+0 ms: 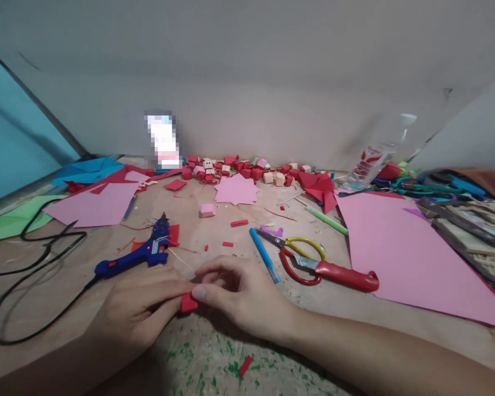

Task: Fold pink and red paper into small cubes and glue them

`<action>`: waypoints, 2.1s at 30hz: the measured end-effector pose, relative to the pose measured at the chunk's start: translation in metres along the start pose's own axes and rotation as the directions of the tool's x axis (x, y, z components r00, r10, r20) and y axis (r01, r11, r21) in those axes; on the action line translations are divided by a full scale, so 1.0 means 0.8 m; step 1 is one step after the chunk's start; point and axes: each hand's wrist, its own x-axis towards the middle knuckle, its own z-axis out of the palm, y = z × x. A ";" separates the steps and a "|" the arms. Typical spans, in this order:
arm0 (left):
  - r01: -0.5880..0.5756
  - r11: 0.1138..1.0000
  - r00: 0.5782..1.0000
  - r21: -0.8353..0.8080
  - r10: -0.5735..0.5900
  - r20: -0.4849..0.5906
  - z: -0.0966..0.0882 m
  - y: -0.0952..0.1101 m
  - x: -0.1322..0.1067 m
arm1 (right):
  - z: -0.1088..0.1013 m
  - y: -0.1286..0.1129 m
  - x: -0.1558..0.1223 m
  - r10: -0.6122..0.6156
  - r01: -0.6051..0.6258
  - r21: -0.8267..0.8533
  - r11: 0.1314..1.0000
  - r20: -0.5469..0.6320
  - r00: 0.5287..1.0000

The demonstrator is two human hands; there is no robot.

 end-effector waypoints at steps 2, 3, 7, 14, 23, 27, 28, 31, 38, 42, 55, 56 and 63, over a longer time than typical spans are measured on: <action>-0.096 0.992 0.995 0.078 0.098 -0.018 0.001 0.002 -0.001 | 0.000 0.001 0.001 0.056 -0.059 0.052 0.997 0.053 0.997; -0.116 0.988 0.993 0.100 0.119 -0.020 0.002 0.003 -0.001 | 0.000 0.001 0.001 0.075 -0.080 0.070 0.994 0.068 0.995; -0.090 0.992 0.995 0.089 0.093 -0.032 0.006 0.001 -0.002 | -0.002 -0.002 0.001 0.078 -0.083 0.085 0.993 0.063 0.995; -0.018 0.998 0.996 0.054 0.022 -0.088 0.001 0.006 0.002 | -0.005 0.001 0.001 0.073 -0.079 0.282 0.956 0.035 0.997; 0.004 1.000 0.999 -0.003 -0.004 -0.054 0.005 0.000 0.005 | -0.009 0.002 0.003 0.043 -0.039 0.322 0.946 -0.003 0.999; -0.033 0.997 0.999 0.063 0.033 -0.004 0.007 -0.005 0.002 | -0.008 -0.005 0.004 0.037 -0.036 0.191 0.981 -0.003 0.999; -0.040 0.996 0.999 0.077 0.040 -0.001 0.007 -0.006 0.001 | -0.008 -0.008 0.005 0.031 -0.031 0.153 0.988 0.001 1.000; -0.054 0.992 0.999 0.112 0.054 0.002 0.007 -0.006 -0.003 | -0.009 -0.012 0.008 0.019 -0.020 0.065 0.998 0.021 1.000; -0.042 0.989 0.999 0.141 0.041 0.012 0.008 -0.004 -0.005 | -0.010 0.001 0.009 0.034 -0.039 0.148 0.988 0.036 0.999; -0.078 0.986 0.997 0.145 0.076 0.024 0.009 -0.009 -0.006 | -0.010 -0.001 0.009 0.031 -0.035 0.124 0.992 0.034 0.999; 0.224 0.972 0.966 -0.075 -0.231 -0.117 0.004 0.004 -0.001 | -0.026 0.003 0.009 -0.050 0.039 0.168 0.985 0.064 0.997; 0.234 0.965 0.963 -0.115 -0.246 -0.107 0.005 0.002 0.000 | -0.026 0.002 0.010 -0.067 0.057 0.145 0.988 0.063 0.996; 0.178 0.978 0.979 -0.112 -0.188 -0.084 0.005 0.000 0.002 | -0.017 -0.002 0.011 -0.066 0.050 0.189 0.981 0.081 0.995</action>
